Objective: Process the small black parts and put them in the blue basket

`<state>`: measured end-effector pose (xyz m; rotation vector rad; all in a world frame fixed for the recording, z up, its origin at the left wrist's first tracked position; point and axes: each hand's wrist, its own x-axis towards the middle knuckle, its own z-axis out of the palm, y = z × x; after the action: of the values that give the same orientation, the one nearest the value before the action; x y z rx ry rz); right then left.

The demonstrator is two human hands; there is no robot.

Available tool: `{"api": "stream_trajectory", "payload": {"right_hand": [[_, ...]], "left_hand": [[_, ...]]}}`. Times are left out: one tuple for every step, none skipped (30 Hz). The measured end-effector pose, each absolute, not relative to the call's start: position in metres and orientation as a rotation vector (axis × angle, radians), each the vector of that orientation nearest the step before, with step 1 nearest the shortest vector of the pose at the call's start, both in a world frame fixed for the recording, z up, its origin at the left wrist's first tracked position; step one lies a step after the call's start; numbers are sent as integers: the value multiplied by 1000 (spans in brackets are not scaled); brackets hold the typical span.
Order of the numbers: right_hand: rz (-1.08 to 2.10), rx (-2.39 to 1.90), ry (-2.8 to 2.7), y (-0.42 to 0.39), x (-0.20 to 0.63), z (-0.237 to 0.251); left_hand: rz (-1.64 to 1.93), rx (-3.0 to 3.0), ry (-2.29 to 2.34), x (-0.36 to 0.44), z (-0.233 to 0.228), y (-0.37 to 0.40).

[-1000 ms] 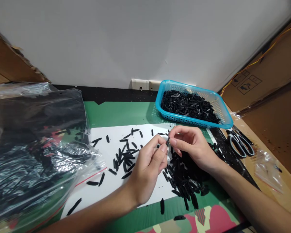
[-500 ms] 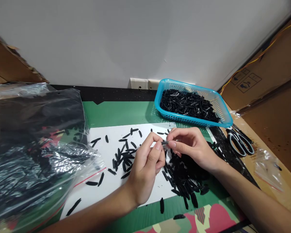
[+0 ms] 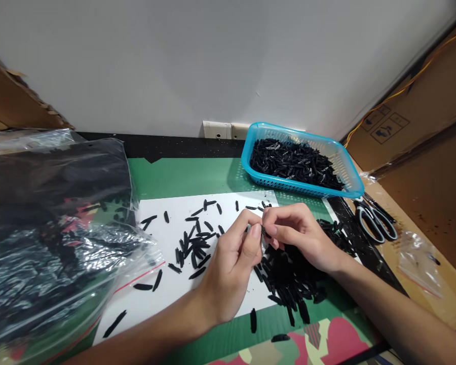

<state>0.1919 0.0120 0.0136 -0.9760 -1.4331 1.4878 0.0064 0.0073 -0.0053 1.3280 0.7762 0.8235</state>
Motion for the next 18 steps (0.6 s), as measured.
{"api": "stream_trajectory", "payload": {"right_hand": [[1500,-970,-1424,12,192,13],[1507,-967,-1415,12,192,12],[1511,-964,-1407,12,193,12],[1514,-960,-1399,12,193,12],[1515,-957,-1393,12,193,12],[1517,-953,-1388,12,192,12],[1519,-948,-1384,12,192,12],[1522,-941,-1382,12,192,12],[1523,-935,-1380,12,192,12],[1525,-929,-1378,12,192,12],[1526,-924,-1378,12,192,12],[1526,-921,-1379,12,192,11],[1524,-917,-1384,12,192,11],[1520,-916,-1390,12,193,10],[1516,-914,-1397,12,193,9],[1511,-912,-1403,13,193,9],[1504,-911,-1410,13,193,9],[1496,-911,-1416,13,193,9]], "left_hand": [[821,1329,775,6,-5,7],[820,1328,774,6,-5,7],[820,1327,772,6,-5,7],[822,1326,769,6,-5,7],[824,1326,766,7,-5,7],[826,1327,763,7,-5,7],[826,1329,760,7,-5,7],[824,1332,759,8,-5,7],[821,1338,759,8,-5,7],[818,1344,761,8,-5,7],[814,1348,763,8,-5,7],[810,1351,766,7,-5,7],[804,1353,769,7,-6,7],[798,1353,772,7,-6,7],[793,1354,775,6,-6,7],[789,1354,778,6,-6,7],[788,1355,779,6,-6,7],[788,1354,778,6,-6,6]]}}
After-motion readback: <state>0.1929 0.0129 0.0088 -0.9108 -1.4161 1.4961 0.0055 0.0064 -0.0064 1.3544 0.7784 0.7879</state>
